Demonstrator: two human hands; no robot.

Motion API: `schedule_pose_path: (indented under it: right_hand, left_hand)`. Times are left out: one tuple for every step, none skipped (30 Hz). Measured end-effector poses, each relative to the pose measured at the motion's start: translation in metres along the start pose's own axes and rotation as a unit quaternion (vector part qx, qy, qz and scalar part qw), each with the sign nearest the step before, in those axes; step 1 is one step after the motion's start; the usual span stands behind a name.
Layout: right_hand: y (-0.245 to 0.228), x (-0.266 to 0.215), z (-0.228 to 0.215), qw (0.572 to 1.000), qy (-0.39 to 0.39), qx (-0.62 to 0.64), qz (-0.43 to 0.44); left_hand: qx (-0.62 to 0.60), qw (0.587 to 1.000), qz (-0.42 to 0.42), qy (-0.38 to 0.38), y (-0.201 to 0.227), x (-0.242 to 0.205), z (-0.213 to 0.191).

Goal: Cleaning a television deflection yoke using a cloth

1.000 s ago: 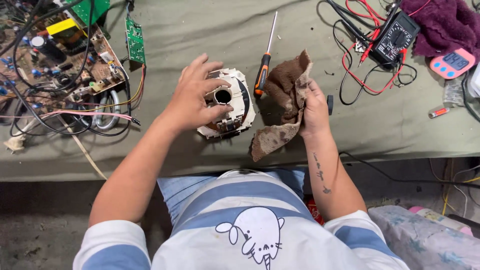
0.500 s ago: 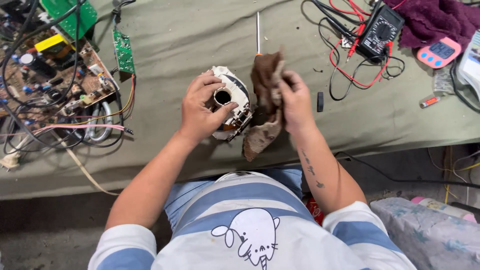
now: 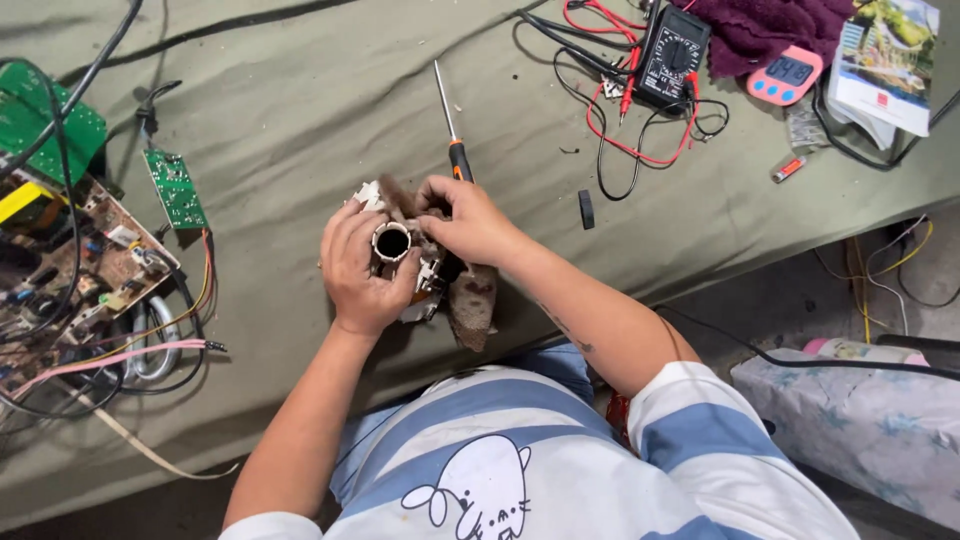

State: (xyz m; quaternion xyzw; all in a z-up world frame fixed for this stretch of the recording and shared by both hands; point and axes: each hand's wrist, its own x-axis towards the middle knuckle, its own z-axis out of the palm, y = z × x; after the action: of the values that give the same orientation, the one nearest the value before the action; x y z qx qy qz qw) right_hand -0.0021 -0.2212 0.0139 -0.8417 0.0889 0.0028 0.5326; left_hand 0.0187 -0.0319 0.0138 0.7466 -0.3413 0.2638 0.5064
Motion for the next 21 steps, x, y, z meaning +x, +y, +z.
schedule_pose_path:
  right_hand:
    - [0.006,0.006,0.004,1.0,0.007,0.024,0.011]
    - [0.009,0.007,0.005,1.0,0.007,0.023,0.01]
    - [0.012,0.007,0.006,0.998,0.001,0.058,-0.012]
    - [0.016,0.007,0.008,0.995,-0.006,0.095,-0.034]
    - [0.018,0.003,0.004,0.995,-0.006,0.095,-0.034]
    - [0.02,-0.001,0.001,0.99,-0.036,0.131,-0.03]
    - [0.022,-0.005,-0.002,0.984,-0.066,0.166,-0.026]
    - [0.01,-0.009,-0.009,0.983,-0.066,0.167,-0.027]
    - [-0.003,-0.013,-0.016,0.981,-0.098,0.165,-0.034]
    - [-0.015,-0.016,-0.023,0.977,-0.13,0.162,-0.041]
    - [-0.006,-0.01,-0.021,0.977,-0.13,0.162,-0.043]
    - [0.002,-0.005,-0.018,0.981,-0.133,0.137,-0.044]
    - [0.011,0.0,-0.015,0.983,-0.137,0.113,-0.046]
    - [0.014,0.003,-0.008,0.983,-0.136,0.113,-0.047]
    - [0.016,0.007,-0.002,0.988,-0.091,0.116,-0.046]
    - [0.019,0.01,0.004,0.991,-0.046,0.118,-0.044]
    - [0.023,0.011,0.007,0.991,-0.046,0.118,-0.045]
    - [0.027,0.011,0.01,0.991,-0.032,0.12,-0.049]
    - [0.031,0.011,0.013,0.991,-0.018,0.122,-0.052]
    - [0.035,0.011,0.012,0.991,-0.019,0.123,-0.053]
    - [0.038,0.011,0.011,0.986,-0.034,0.153,-0.056]
  left_hand:
    - [0.008,1.0,0.002,-0.001,0.0,0.0,0.0]
    - [0.008,1.0,0.002,0.001,-0.001,0.0,0.001]
    - [0.005,1.0,0.002,0.002,-0.003,0.0,0.002]
    - [0.002,1.0,0.001,0.002,-0.004,-0.002,0.001]
    - [0.002,1.0,0.001,0.002,-0.002,-0.001,0.002]
    - [-0.003,1.0,0.006,0.003,0.0,0.001,0.001]
    - [-0.008,1.0,0.01,0.004,0.001,0.002,0.0]
    - [-0.007,1.0,0.01,0.003,0.002,0.002,-0.001]
    - [-0.01,1.0,0.009,-0.001,0.002,0.002,-0.002]
    - [-0.014,1.0,0.008,-0.004,0.003,0.002,-0.002]
    - [-0.013,1.0,0.009,-0.003,0.002,0.002,0.0]
    - [-0.008,1.0,0.006,0.001,0.002,0.0,0.001]
    - [-0.003,1.0,0.004,0.005,0.001,-0.001,0.003]
    - [-0.003,1.0,0.005,0.005,0.001,-0.001,0.002]
    - [-0.004,1.0,0.002,0.002,0.001,0.0,0.001]
    - [-0.005,1.0,-0.001,-0.001,0.001,0.001,0.001]
    - [-0.005,1.0,-0.001,-0.001,0.001,0.001,0.001]
    - [-0.007,1.0,-0.004,-0.002,0.001,0.001,0.001]
    - [-0.01,1.0,-0.007,-0.003,0.001,0.0,0.0]
    - [-0.008,1.0,-0.007,-0.003,0.002,0.0,0.0]
    - [-0.008,1.0,-0.008,-0.004,0.003,0.0,0.0]
